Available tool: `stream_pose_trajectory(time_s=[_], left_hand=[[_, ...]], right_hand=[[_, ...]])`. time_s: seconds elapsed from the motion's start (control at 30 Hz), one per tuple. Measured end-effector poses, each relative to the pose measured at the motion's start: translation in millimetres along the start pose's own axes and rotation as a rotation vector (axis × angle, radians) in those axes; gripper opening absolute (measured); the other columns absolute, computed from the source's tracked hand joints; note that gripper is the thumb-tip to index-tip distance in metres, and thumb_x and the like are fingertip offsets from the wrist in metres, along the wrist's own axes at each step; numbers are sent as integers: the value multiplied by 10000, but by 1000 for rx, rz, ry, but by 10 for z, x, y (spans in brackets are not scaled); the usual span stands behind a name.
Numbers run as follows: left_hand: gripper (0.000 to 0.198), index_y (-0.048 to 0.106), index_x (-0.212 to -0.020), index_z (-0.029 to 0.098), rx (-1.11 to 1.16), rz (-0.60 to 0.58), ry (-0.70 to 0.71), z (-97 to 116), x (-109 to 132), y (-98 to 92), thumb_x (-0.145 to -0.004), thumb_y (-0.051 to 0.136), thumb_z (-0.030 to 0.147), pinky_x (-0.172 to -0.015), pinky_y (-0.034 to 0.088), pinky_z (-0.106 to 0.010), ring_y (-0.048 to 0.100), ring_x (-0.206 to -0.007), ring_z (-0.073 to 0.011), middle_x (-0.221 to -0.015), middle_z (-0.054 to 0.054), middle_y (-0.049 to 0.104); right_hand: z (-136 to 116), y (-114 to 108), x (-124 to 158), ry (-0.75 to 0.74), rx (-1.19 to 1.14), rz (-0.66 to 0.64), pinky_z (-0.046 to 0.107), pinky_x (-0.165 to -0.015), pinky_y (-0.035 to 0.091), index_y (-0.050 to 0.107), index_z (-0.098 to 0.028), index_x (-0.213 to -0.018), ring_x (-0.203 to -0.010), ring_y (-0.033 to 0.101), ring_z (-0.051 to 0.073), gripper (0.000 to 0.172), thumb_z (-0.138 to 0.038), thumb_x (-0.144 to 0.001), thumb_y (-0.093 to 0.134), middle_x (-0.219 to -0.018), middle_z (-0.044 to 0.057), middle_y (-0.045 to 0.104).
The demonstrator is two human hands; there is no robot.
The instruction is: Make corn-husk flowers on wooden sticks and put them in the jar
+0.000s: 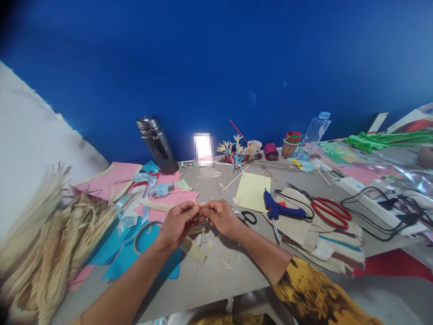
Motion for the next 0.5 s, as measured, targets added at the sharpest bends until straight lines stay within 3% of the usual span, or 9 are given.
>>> stream_pose_trajectory(time_s=[0.17, 0.33, 0.5], left_hand=[[246, 635, -583, 139, 78, -14, -7, -23, -15, 11, -653, 814, 292, -544, 419, -235, 545, -510, -109, -548, 3, 573], [262, 715, -837, 143, 28, 20, 17, -61, -27, -16, -667, 841, 297, -543, 408, -205, 551, -548, -99, -607, -7, 635], [261, 659, -741, 152, 39, -4, -6, -70, -3, 22, -666, 850, 314, -543, 411, -201, 556, -553, -102, -602, -13, 649]], right_hand=[[36, 84, 6, -17, 29, -15, 220, -463, 302, 650, -167, -737, -462, 423, 79, 366, -455, -933, 536, -652, 8, 639], [8, 2, -11, -42, -44, 110, 218, -468, 293, 607, -166, -666, -478, 405, 85, 424, -511, -909, 571, -567, -10, 566], [28, -5, -17, -39, -87, 103, 213, -457, 273, 625, -153, -668, -470, 394, 75, 445, -538, -891, 594, -580, 4, 596]])
Point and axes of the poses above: each hand's wrist, its own x-axis away from the middle knuckle, its own y-axis out of the palm, z = x × y, the point moved 7 cm from there along -x, towards the middle knuckle
